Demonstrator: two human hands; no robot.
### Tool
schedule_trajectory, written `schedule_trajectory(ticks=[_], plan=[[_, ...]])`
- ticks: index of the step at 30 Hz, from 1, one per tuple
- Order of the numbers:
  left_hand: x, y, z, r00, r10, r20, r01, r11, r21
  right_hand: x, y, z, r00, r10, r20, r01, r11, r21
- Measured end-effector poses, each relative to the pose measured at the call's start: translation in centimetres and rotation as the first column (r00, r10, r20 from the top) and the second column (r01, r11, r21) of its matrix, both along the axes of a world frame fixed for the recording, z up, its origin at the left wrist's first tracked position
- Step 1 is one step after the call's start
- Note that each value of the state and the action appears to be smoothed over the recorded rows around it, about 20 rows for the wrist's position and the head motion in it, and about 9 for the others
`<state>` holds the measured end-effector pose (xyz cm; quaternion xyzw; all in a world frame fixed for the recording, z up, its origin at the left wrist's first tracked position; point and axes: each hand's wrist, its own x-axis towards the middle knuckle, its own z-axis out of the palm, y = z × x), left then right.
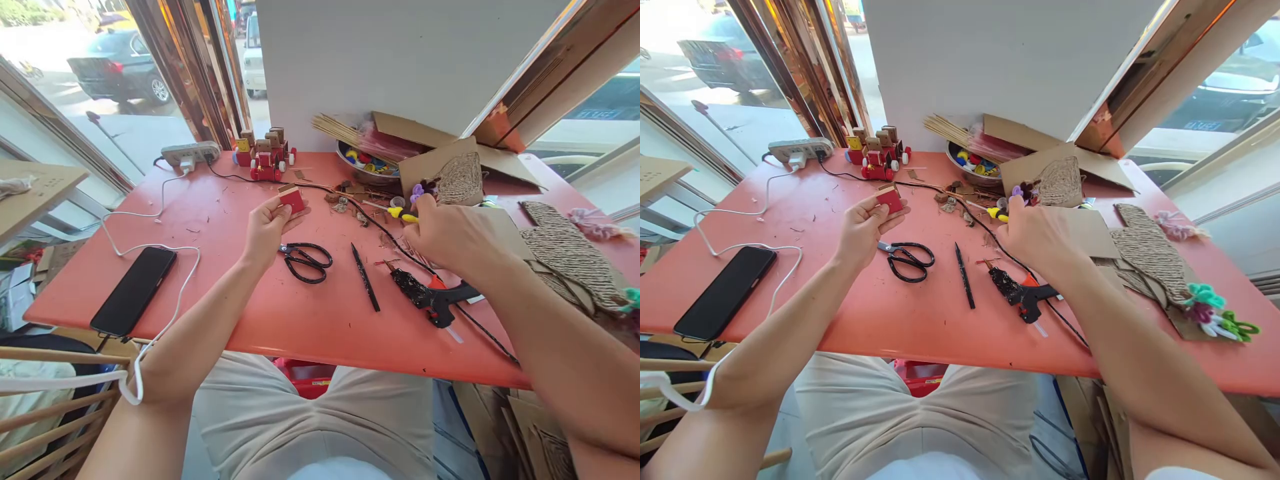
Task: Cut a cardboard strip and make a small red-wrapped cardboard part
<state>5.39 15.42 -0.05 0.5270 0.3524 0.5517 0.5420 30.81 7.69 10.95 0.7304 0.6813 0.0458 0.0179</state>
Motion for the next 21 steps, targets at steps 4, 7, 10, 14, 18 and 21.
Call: schedule_trajectory(ticks=[4, 7, 10, 14, 18, 21], plan=[[0.5, -0.6, 0.5, 1.0, -0.017, 0.0, 0.017, 1.0, 0.008, -1.2, -1.6, -0.7, 0.965, 0.032, -0.259, -0.026, 0.999, 0.024], [0.9, -1.0, 0.8, 1.0, -0.003, -0.01, 0.003, 0.999, 0.036, -1.8, -2.9, -2.3, 0.854, 0.281, -0.438, -0.218, 0.957, 0.189], [1.3, -1.7, 1.2, 0.999, 0.007, -0.034, -0.004, 0.997, 0.072, -2.2, -4.0, -4.0, 0.811, 0.362, -0.46, -0.298, 0.932, 0.209], [1.7, -2.7, 1.6, 0.996, 0.038, -0.085, -0.029, 0.994, 0.102, -2.6, -4.5, -4.8, 0.822, 0.359, -0.443, -0.32, 0.933, 0.163], [2.0, -3.6, 1.7, 0.989, 0.077, -0.129, -0.06, 0.989, 0.136, -2.6, -4.7, -4.9, 0.799, 0.357, -0.483, -0.322, 0.934, 0.157], [2.1, -3.9, 1.8, 0.987, 0.086, -0.137, -0.065, 0.986, 0.155, -2.6, -4.8, -4.9, 0.803, 0.35, -0.482, -0.317, 0.936, 0.152]])
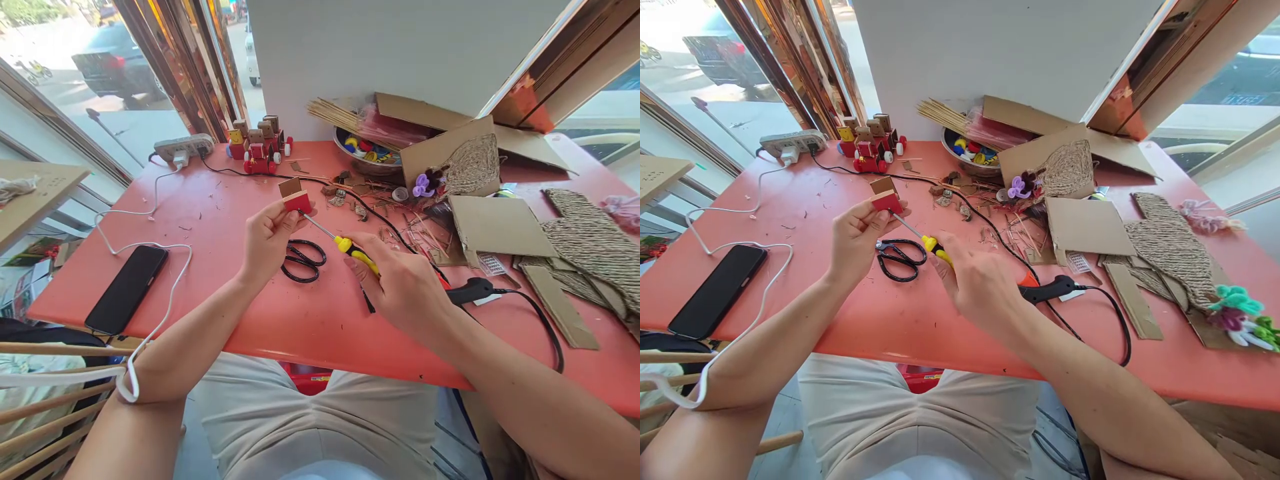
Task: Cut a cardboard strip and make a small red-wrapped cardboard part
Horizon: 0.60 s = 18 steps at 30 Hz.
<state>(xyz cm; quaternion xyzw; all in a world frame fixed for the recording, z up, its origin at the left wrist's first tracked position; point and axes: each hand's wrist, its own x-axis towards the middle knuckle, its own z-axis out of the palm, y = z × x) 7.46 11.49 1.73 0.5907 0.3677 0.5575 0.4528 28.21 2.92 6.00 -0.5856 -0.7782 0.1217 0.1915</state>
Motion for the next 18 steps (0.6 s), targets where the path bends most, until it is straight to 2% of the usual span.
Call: schedule_trajectory(ticks=[7, 12, 14, 16, 18], plan=[[0.2, -0.4, 0.2, 0.999, 0.043, -0.015, -0.042, 0.998, 0.048, -0.3, 0.0, 0.0, 0.999, -0.004, 0.032, 0.004, 1.0, 0.003], [0.7, -0.8, 0.1, 0.99, 0.127, -0.067, -0.116, 0.983, 0.143, -1.1, 0.0, -0.3, 0.994, -0.072, 0.08, 0.073, 0.997, -0.004], [0.8, -0.9, 0.0, 0.979, 0.178, -0.1, -0.157, 0.969, 0.19, -1.3, 0.0, -0.3, 0.996, -0.086, -0.009, 0.086, 0.996, -0.03], [0.8, -0.8, -0.1, 0.966, 0.226, -0.123, -0.192, 0.952, 0.237, -1.4, 0.2, -0.3, 0.971, -0.057, -0.231, 0.03, 0.992, -0.12], [0.7, -0.7, -0.1, 0.96, 0.254, -0.12, -0.213, 0.936, 0.279, -1.5, 0.5, -0.3, 0.848, -0.054, -0.527, -0.119, 0.95, -0.289]])
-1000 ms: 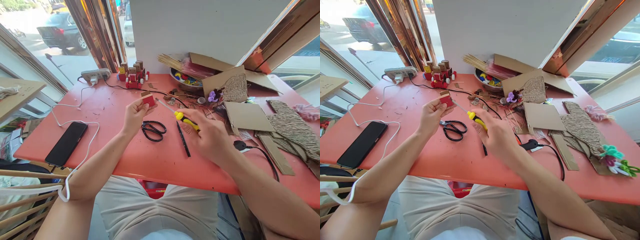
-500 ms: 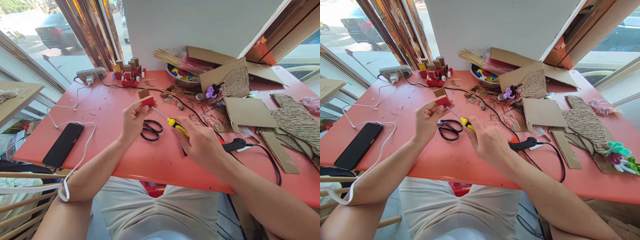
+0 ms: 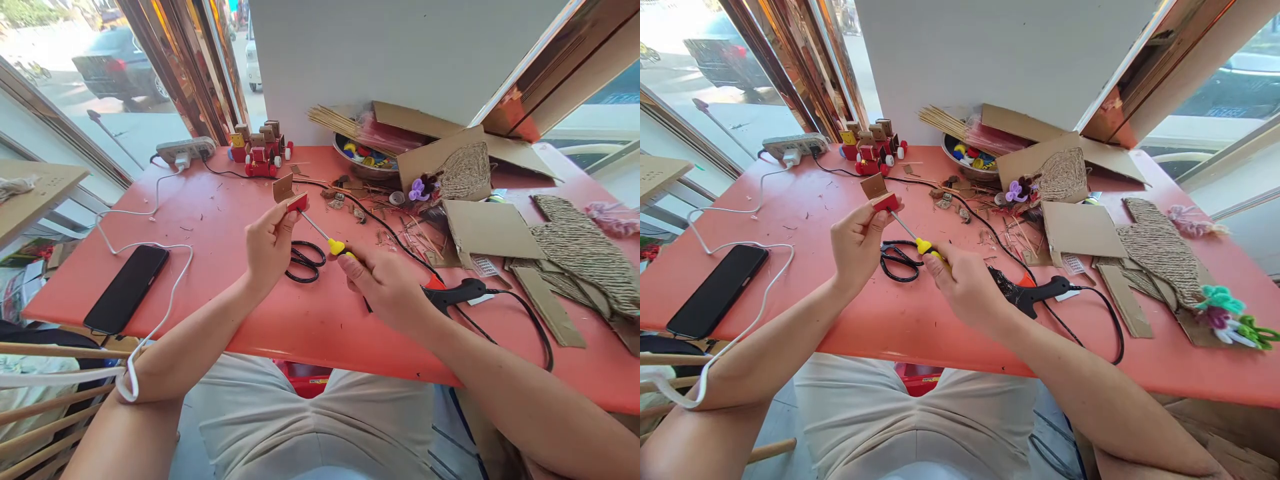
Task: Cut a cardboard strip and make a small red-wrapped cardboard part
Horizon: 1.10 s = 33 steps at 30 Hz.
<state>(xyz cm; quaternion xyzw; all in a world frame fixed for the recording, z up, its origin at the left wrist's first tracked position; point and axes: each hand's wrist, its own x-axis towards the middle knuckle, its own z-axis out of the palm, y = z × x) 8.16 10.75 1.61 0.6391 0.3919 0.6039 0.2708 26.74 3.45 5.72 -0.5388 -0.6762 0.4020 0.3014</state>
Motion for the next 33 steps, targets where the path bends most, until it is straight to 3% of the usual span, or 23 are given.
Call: schedule_trajectory(ticks=[3, 5, 8, 10, 12, 13, 15, 18, 20, 21, 23, 25, 27, 30, 33], plan=[[-0.04, 0.16, 0.05, 1.0, 0.009, 0.017, -0.01, 0.998, 0.062, -0.11, 0.31, -0.04, 0.923, 0.04, -0.383, -0.159, 0.945, -0.287], [0.03, 0.22, 0.08, 0.999, 0.005, 0.032, -0.008, 0.996, 0.093, -0.2, 0.32, -0.2, 0.922, 0.043, -0.384, -0.165, 0.942, -0.291], [0.3, 0.19, 0.14, 0.999, -0.016, 0.052, 0.01, 0.994, 0.11, -0.29, 0.07, -0.6, 1.0, -0.024, 0.013, 0.023, 0.999, 0.039], [0.52, 0.1, 0.18, 0.998, -0.027, 0.057, 0.021, 0.995, 0.101, -0.32, -0.15, -0.79, 0.94, -0.169, 0.297, 0.086, 0.958, 0.272], [0.63, 0.03, 0.21, 0.998, -0.029, 0.057, 0.023, 0.995, 0.099, -0.35, -0.32, -0.77, 0.903, -0.206, 0.376, 0.082, 0.944, 0.321], [0.62, 0.02, 0.21, 0.998, -0.026, 0.058, 0.02, 0.994, 0.105, -0.37, -0.35, -0.67, 0.931, -0.166, 0.326, 0.074, 0.958, 0.277], [0.47, 0.07, 0.18, 0.998, -0.011, 0.056, 0.004, 0.992, 0.127, -0.39, -0.28, -0.38, 0.998, -0.029, 0.055, 0.024, 0.996, 0.088], [0.08, 0.26, 0.05, 0.999, 0.02, 0.031, -0.025, 0.985, 0.169, -0.39, 0.01, -0.05, 0.917, 0.072, -0.391, -0.174, 0.957, -0.232], [-0.06, 0.34, -0.03, 0.999, 0.031, 0.022, -0.035, 0.981, 0.193, -0.41, 0.19, -0.1, 0.893, 0.079, -0.442, -0.219, 0.936, -0.276], [-0.04, 0.33, -0.05, 0.999, 0.028, 0.026, -0.033, 0.979, 0.2, -0.42, 0.24, -0.2, 0.922, 0.075, -0.38, -0.171, 0.959, -0.227], [0.11, 0.22, -0.04, 0.999, 0.013, 0.042, -0.021, 0.98, 0.197, -0.5, 0.23, -0.51, 0.99, -0.001, -0.143, 0.0, 1.0, -0.009], [0.29, 0.05, 0.03, 0.999, 0.003, 0.047, -0.012, 0.982, 0.186, -0.59, 0.1, -0.76, 0.989, -0.129, 0.074, 0.111, 0.97, 0.216], [0.35, -0.09, 0.12, 0.999, 0.016, 0.032, -0.021, 0.983, 0.184, -0.69, -0.05, -0.82, 0.983, -0.142, 0.118, 0.108, 0.96, 0.259], [0.11, -0.11, 0.24, 0.999, 0.043, 0.011, -0.044, 0.979, 0.201, -0.84, -0.15, -0.58, 0.984, 0.02, -0.179, -0.018, 1.0, 0.014], [-0.11, -0.04, 0.31, 0.999, 0.032, 0.019, -0.036, 0.979, 0.202, -0.96, -0.09, -0.37, 0.851, 0.062, -0.521, -0.227, 0.939, -0.259]])
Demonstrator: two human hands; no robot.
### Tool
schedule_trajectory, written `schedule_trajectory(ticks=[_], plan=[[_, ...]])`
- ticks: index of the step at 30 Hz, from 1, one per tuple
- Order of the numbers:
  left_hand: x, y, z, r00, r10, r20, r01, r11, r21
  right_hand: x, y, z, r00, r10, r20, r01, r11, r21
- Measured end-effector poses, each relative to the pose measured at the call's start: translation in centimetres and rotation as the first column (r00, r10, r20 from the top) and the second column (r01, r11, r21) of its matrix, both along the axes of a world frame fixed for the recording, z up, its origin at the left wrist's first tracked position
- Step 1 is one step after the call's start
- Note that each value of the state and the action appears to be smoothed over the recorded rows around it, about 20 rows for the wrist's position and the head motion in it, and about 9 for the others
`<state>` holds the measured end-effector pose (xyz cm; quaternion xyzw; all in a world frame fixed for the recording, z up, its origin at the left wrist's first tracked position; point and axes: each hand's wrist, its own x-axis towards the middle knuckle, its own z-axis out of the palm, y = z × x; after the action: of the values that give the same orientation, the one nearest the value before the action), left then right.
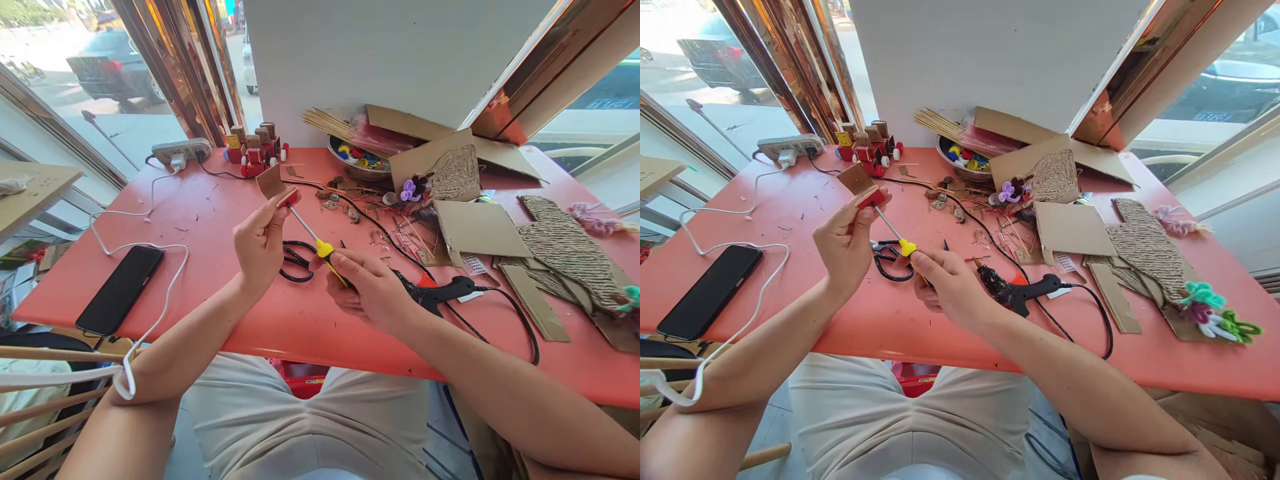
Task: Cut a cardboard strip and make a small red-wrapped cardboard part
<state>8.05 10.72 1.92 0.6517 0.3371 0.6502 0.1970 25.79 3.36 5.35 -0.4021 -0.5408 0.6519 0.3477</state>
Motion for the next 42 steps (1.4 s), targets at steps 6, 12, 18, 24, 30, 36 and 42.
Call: schedule_trajectory(ticks=[6, 12, 18, 24, 30, 36, 42], plan=[[0.6, -0.4, 0.1, 0.997, -0.058, 0.058, 0.06, 0.997, -0.038, 0.2, 0.0, -0.7, 0.885, -0.247, 0.395, 0.087, 0.921, 0.381], [0.3, -0.5, 0.1, 0.999, -0.048, 0.002, 0.048, 0.999, -0.014, 0.4, -0.3, -0.5, 0.95, -0.147, 0.274, 0.066, 0.956, 0.286], [0.4, -1.4, -0.2, 0.994, -0.081, -0.071, 0.079, 0.996, -0.031, 0.2, -0.1, 0.1, 0.997, -0.045, 0.063, 0.04, 0.996, 0.083], [1.5, -3.0, -0.5, 0.959, -0.207, -0.193, 0.205, 0.978, -0.03, 0.5, -0.1, -0.3, 0.908, -0.287, 0.305, 0.138, 0.893, 0.429], [1.7, -2.4, 0.0, 0.938, -0.323, -0.127, 0.317, 0.946, -0.068, 0.7, 0.5, 0.2, 0.996, 0.039, -0.076, -0.043, 0.998, -0.052], [1.6, -2.1, 0.0, 0.942, -0.325, -0.085, 0.311, 0.939, -0.147, 0.4, 0.8, -0.1, 0.993, 0.083, -0.088, -0.09, 0.992, -0.087], [0.2, -0.7, -0.1, 0.889, -0.264, -0.373, 0.269, 0.962, -0.041, 0.4, 0.7, -0.4, 0.844, -0.206, 0.494, 0.053, 0.951, 0.306]])
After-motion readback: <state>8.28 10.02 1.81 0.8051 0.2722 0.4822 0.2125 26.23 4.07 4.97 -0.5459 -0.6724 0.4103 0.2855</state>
